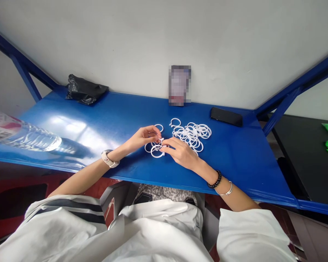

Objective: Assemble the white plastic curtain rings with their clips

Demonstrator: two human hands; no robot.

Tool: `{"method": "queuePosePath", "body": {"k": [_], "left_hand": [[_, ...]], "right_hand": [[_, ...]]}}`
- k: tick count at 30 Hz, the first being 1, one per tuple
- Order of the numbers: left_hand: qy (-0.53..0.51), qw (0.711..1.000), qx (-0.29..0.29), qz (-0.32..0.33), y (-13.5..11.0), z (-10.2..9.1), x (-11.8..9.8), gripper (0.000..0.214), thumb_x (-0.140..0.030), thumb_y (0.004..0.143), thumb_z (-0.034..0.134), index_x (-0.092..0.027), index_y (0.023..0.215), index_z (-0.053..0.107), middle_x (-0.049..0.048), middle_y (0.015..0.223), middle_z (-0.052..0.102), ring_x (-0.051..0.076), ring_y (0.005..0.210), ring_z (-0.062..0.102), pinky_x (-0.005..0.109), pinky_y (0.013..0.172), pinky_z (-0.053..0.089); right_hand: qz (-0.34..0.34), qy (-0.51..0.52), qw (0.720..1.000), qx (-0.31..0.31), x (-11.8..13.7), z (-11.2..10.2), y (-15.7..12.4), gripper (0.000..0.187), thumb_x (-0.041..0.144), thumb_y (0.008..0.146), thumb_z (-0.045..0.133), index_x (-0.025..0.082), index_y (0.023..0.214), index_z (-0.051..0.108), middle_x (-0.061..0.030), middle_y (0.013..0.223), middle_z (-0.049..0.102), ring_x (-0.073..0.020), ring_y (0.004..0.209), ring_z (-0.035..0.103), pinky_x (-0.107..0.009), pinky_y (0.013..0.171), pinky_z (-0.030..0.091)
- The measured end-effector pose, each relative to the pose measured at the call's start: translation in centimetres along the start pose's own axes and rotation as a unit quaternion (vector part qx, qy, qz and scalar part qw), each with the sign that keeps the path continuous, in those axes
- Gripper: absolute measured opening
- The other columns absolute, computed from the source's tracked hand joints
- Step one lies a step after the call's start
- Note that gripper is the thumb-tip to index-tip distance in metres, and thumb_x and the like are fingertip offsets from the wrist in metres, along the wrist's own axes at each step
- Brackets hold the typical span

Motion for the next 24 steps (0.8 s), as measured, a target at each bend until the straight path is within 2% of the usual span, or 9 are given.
{"method": "queuePosePath", "body": {"k": [4,11,13,15,17,20,22,24], "left_hand": [[-0.035,0.998,0.039,-0.016,-0.2,1.5,0.3,0.026,-0.035,0.080,0.073,-0.012,0.088,0.062,0.0036,0.085,0.065,0.012,0.076,0.061,0.026,0.076,0.049],[-0.084,0.995,0.049,-0.038,-0.1,1.5,1.0,0.035,-0.031,0.071,0.083,-0.013,0.090,0.061,0.0037,0.085,0.067,0.012,0.078,0.063,0.026,0.074,0.048],[-0.099,0.993,0.043,-0.037,-0.1,1.5,0.9,0.034,-0.030,0.070,0.084,-0.013,0.089,0.061,0.0032,0.084,0.066,0.012,0.077,0.062,0.025,0.073,0.049],[-0.116,0.992,0.036,-0.034,-0.2,1.4,0.6,0.033,-0.028,0.069,0.084,-0.012,0.088,0.062,0.0025,0.085,0.065,0.011,0.076,0.062,0.025,0.073,0.049],[-0.132,0.990,0.030,-0.030,-0.2,1.5,0.3,0.031,-0.026,0.069,0.084,-0.012,0.086,0.063,0.0020,0.085,0.064,0.010,0.076,0.062,0.025,0.074,0.050],[-0.148,0.989,0.023,-0.021,-0.3,1.6,0.0,0.030,-0.026,0.069,0.084,-0.013,0.086,0.063,0.0019,0.085,0.064,0.010,0.075,0.062,0.023,0.072,0.049],[-0.156,0.987,0.025,-0.014,-0.4,1.7,-0.1,0.031,-0.026,0.070,0.084,-0.013,0.087,0.062,0.0021,0.085,0.064,0.010,0.074,0.063,0.023,0.071,0.049],[-0.165,0.986,0.033,-0.007,-0.6,1.9,-0.1,0.031,-0.027,0.070,0.084,-0.013,0.087,0.061,0.0017,0.083,0.063,0.011,0.073,0.063,0.024,0.071,0.049]], "right_hand": [[0.015,-0.001,1.000,0.002,-0.4,0.5,-0.1,0.023,0.007,0.097,0.046,0.016,0.103,0.067,-0.0116,0.105,0.067,-0.0191,0.095,0.062,-0.034,0.078,0.057],[0.064,0.032,0.997,0.009,-1.0,0.7,-0.2,0.023,0.011,0.098,0.045,0.019,0.103,0.065,-0.0108,0.109,0.065,-0.0198,0.096,0.062,-0.037,0.080,0.056],[0.093,0.069,0.993,-0.009,-1.1,0.5,-0.1,0.018,0.014,0.097,0.048,0.020,0.105,0.063,-0.0101,0.110,0.064,-0.0199,0.099,0.062,-0.039,0.085,0.055],[0.154,0.126,0.979,-0.041,-1.5,0.3,-0.2,0.013,0.021,0.097,0.053,0.021,0.107,0.059,-0.0101,0.112,0.062,-0.0199,0.102,0.061,-0.039,0.088,0.054],[0.248,0.209,0.944,-0.067,-2.2,0.4,-0.6,0.020,0.030,0.095,0.057,0.021,0.112,0.054,-0.0106,0.116,0.060,-0.0185,0.098,0.062,-0.035,0.082,0.056],[0.380,0.346,0.856,-0.049,-2.9,1.6,-1.3,0.039,0.044,0.091,0.062,0.022,0.121,0.048,-0.0108,0.119,0.060,-0.0132,0.080,0.063,-0.026,0.065,0.054],[0.427,0.412,0.805,-0.012,-2.9,2.5,-1.5,0.047,0.051,0.087,0.064,0.021,0.120,0.049,-0.0098,0.114,0.063,-0.0104,0.070,0.060,-0.023,0.059,0.050],[0.451,0.458,0.766,0.026,-2.8,3.0,-1.5,0.048,0.056,0.085,0.065,0.018,0.112,0.055,-0.0082,0.103,0.067,-0.0088,0.065,0.055,-0.021,0.056,0.046]]}}
Point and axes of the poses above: each hand's wrist, its own y-axis towards the middle knuckle, its own z-axis out of the palm, x = y × z, the point moved 6 cm from there along y, towards the middle knuckle
